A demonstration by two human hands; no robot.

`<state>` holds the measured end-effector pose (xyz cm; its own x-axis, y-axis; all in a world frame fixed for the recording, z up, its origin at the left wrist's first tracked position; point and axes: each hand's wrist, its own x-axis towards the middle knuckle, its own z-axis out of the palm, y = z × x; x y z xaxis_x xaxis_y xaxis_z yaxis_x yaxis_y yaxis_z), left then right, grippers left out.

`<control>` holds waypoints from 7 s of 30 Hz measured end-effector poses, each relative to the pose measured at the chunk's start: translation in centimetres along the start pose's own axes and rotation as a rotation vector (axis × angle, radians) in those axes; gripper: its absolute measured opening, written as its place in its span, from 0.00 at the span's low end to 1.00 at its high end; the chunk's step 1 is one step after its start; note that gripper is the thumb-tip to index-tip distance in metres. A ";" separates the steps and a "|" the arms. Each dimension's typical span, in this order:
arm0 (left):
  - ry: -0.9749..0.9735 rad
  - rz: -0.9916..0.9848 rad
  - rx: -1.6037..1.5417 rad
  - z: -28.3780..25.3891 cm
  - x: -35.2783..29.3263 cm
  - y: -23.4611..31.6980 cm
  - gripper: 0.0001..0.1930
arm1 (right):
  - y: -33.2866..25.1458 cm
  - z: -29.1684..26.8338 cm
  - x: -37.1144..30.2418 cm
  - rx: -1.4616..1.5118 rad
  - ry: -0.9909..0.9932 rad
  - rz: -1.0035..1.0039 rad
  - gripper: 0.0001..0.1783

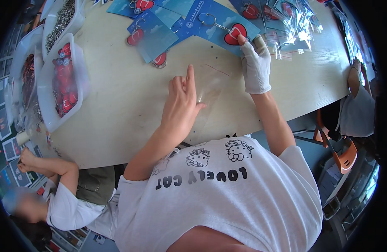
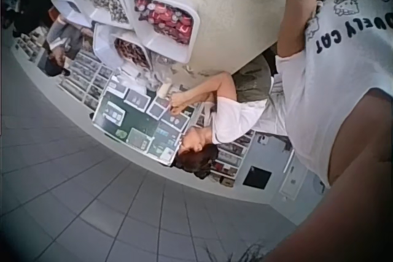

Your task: The person assembles heart-shaped keychains by attaching red heart charms to blue cardboard backing cards. They pick up a charm, align it with the card, and press it into place, repeating this process for multiple units. The person also handles a container of loose charms and stacks the finished keychains on the table.

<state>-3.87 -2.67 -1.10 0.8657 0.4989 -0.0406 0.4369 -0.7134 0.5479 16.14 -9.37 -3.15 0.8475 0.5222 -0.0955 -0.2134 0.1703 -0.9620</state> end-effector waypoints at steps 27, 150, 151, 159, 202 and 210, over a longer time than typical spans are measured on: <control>-0.212 -0.218 -1.139 -4.1 5.9 -6.4 0.07 | -2.3 -3.2 4.8 -0.395 -0.242 -0.093 0.26; 0.173 0.358 0.025 4.3 16.4 6.6 0.57 | -8.4 -9.8 12.6 0.133 0.161 -0.148 0.11; 0.181 0.337 0.038 5.7 17.5 6.1 0.58 | -8.6 -9.7 12.7 -0.066 0.157 -0.099 0.12; 0.237 0.448 0.068 8.4 21.2 6.0 0.58 | -12.8 -7.1 14.6 -1.440 0.373 -0.791 0.28; 0.310 0.471 -0.056 0.7 10.2 -4.6 0.42 | -11.3 -6.7 12.0 -1.359 -0.602 -1.020 0.28; 0.383 0.042 0.146 -5.1 5.8 -12.6 0.56 | -5.4 5.2 10.5 -1.219 -0.823 -0.908 0.26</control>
<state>-5.60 11.80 -3.97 0.7418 0.5955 0.3086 0.4572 -0.7856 0.4168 23.63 -0.47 2.40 -0.0541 0.9475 0.3150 0.9444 0.1510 -0.2920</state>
